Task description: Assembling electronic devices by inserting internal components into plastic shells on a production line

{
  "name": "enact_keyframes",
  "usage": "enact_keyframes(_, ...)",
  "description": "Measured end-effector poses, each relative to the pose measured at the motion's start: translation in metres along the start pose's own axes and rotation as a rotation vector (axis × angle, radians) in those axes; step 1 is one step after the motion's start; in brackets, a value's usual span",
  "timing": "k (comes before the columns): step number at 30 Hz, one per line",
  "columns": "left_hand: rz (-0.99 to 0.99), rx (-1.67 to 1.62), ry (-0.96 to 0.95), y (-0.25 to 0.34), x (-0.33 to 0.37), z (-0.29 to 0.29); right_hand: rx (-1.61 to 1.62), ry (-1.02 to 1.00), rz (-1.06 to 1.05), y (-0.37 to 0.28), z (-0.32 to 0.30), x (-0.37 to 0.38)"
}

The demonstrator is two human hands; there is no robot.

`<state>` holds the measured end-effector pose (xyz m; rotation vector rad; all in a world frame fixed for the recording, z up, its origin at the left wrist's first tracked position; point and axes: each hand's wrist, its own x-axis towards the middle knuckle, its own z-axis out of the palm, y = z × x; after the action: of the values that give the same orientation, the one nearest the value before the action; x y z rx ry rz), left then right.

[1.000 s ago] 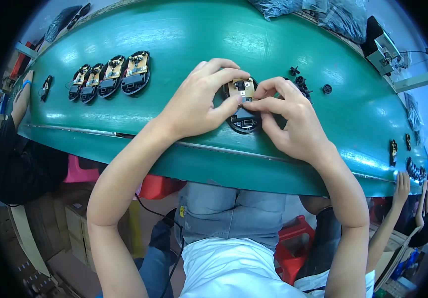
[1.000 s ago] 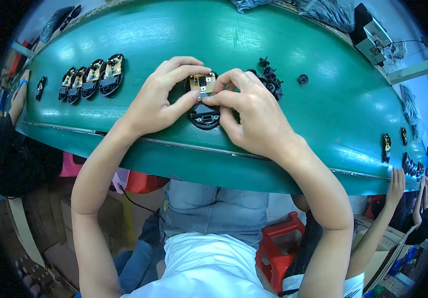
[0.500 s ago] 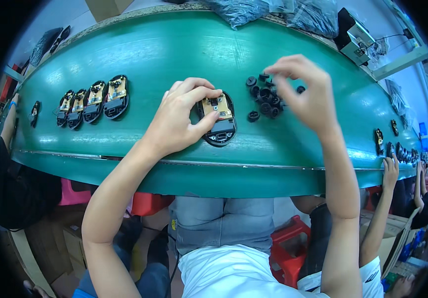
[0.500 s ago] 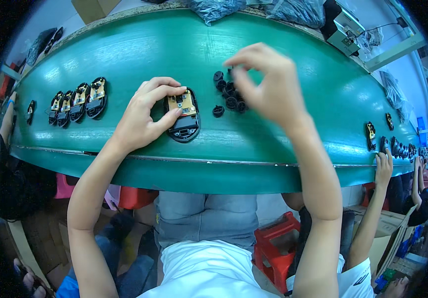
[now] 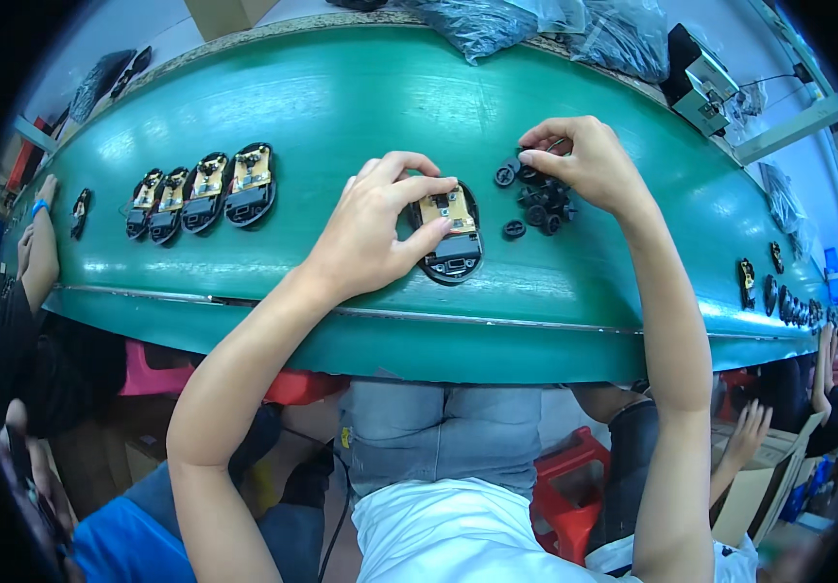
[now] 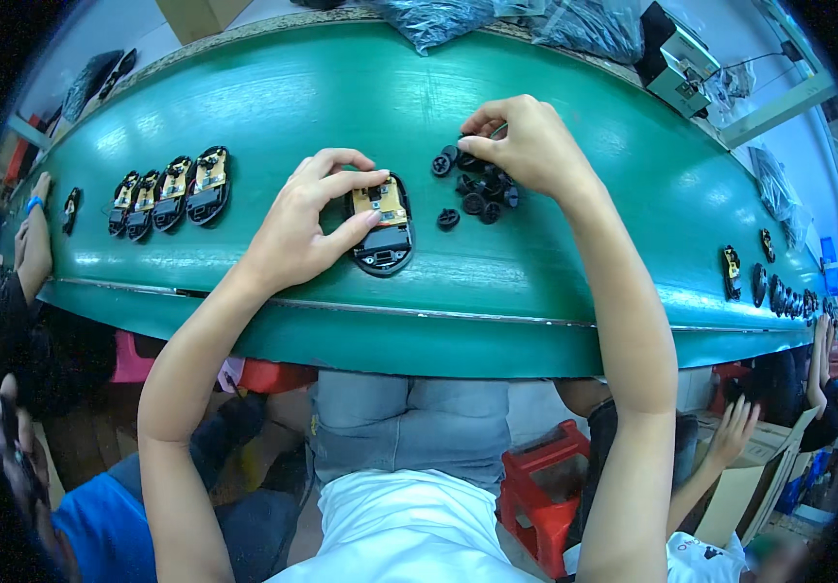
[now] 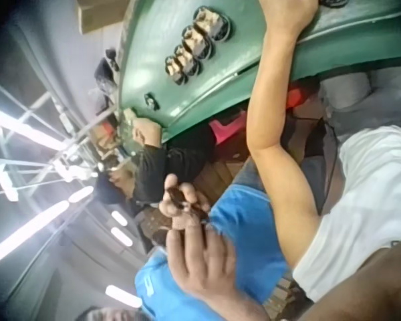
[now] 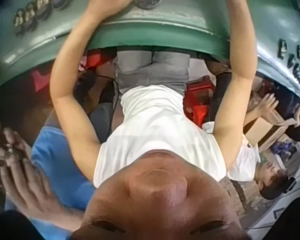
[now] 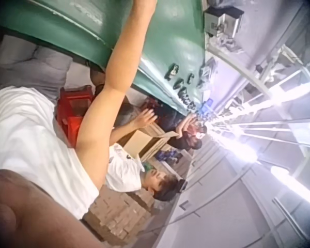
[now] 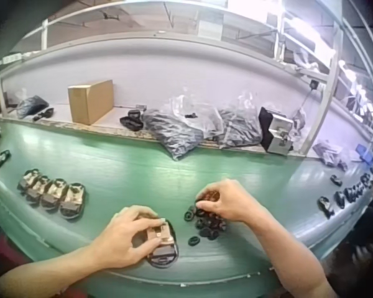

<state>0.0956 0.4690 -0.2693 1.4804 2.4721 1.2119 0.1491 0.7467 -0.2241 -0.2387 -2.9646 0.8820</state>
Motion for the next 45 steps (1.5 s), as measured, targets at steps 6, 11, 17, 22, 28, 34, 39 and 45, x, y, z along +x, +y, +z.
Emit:
enact_keyframes(6,-0.012,-0.015,-0.005,-0.003,-0.001,0.001,-0.038,0.123,-0.068,-0.004,0.019,0.003)
enact_keyframes(11,-0.022,-0.066,0.010,-0.001,0.003,0.002,-0.044,0.296,-0.197,0.009,0.023,0.006)
enact_keyframes(17,-0.027,-0.014,0.045,-0.005,-0.002,-0.002,0.193,0.161,-0.396,-0.044,0.027,-0.025)
enact_keyframes(22,-0.036,-0.048,0.044,-0.008,0.002,0.002,0.082,0.162,-0.518,-0.052,0.051,-0.034)
enact_keyframes(28,0.076,-0.043,0.127,-0.021,0.003,0.012,0.044,0.103,-0.452,-0.058,0.051,-0.026)
enact_keyframes(34,0.015,-0.051,0.155,-0.015,0.005,0.025,0.035,0.136,-0.414,-0.061,0.046,-0.036)
enact_keyframes(39,0.009,-0.028,0.173,-0.018,0.001,0.025,0.032,0.098,-0.385,-0.062,0.050,-0.031)
enact_keyframes(45,0.014,-0.028,0.177,-0.019,0.001,0.028,0.052,0.139,-0.361,-0.063,0.053,-0.041)
